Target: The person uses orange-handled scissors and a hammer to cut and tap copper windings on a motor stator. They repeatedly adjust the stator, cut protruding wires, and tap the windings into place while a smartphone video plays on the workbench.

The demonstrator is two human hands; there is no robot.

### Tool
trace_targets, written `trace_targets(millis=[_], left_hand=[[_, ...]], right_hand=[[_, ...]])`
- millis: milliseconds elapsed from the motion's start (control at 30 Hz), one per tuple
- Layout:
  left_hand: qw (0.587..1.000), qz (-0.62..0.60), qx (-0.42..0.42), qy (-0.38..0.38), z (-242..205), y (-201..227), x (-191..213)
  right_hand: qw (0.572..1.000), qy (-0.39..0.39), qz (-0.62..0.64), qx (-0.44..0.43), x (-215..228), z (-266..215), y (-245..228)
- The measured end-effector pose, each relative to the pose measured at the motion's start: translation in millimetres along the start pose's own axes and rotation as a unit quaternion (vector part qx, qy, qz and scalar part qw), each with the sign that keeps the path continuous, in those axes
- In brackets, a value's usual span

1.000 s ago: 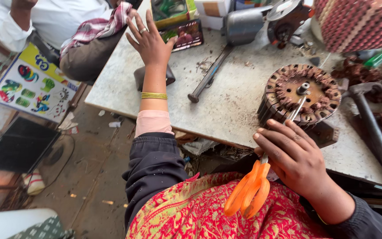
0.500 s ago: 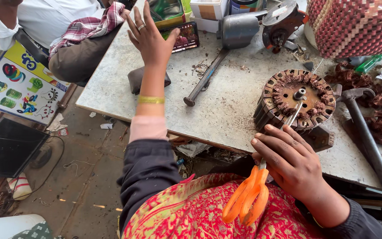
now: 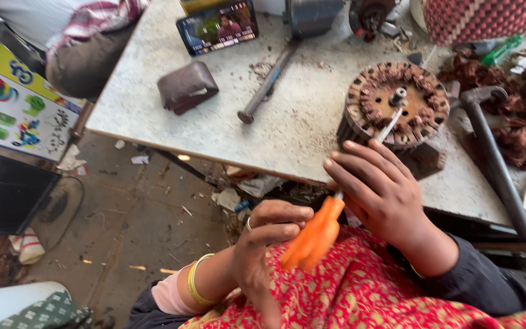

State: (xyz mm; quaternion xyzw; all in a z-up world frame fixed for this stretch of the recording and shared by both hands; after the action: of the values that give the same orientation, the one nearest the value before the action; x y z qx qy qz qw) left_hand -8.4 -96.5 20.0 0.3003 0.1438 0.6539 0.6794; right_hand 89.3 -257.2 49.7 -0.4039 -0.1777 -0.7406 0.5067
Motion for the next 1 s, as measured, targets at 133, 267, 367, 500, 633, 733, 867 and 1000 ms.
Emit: trace_targets(millis=[133, 267, 367, 500, 633, 733, 867, 1000], left_hand=[[0.994, 0.082, 0.059, 0.047, -5.4, 9.1, -18.9], [0.986, 0.116, 0.093, 0.072, -16.6, 8.1, -17.0], [0.986, 0.132, 0.078, 0.066, -16.2, 10.9, -18.0], [0.985, 0.132, 0.088, 0.074, -11.3, 9.2, -19.8], [0.98, 0.125, 0.113, 0.109, -9.5, 6.9, -16.3], [0.975, 0.129, 0.098, 0.153, -6.5, 8.3, -12.3], [0.974, 0.104, 0.073, 0.186, 0.8, 3.7, -5.7], [0.967, 0.049, 0.095, 0.23, 3.3, -13.7, 10.6]], right_hand=[[1.0, -0.005, 0.005, -0.001, -1.6, -0.5, -1.5], [1.0, -0.015, -0.017, -0.022, -0.9, -12.3, 8.0], [0.997, 0.032, -0.02, -0.069, 9.6, -27.4, 28.1], [0.986, 0.092, 0.002, -0.141, 31.9, -55.8, 74.2], [0.959, 0.083, 0.121, -0.242, 25.1, -72.9, 132.7], [0.962, 0.014, 0.121, -0.245, 14.3, -67.7, 164.7], [0.954, -0.012, 0.178, -0.241, 7.1, -65.7, 180.2], [0.954, -0.03, 0.147, -0.26, 4.2, -66.9, 183.6]])
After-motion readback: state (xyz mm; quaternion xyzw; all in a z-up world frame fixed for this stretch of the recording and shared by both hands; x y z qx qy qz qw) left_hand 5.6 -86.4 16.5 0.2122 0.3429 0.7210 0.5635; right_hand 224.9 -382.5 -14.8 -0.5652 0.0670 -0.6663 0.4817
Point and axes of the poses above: each hand's wrist, its own z-axis towards the middle knuckle, its own x-axis out of the back of the hand, y = z × x, the point moved 8 cm from there along z, towards the middle knuckle
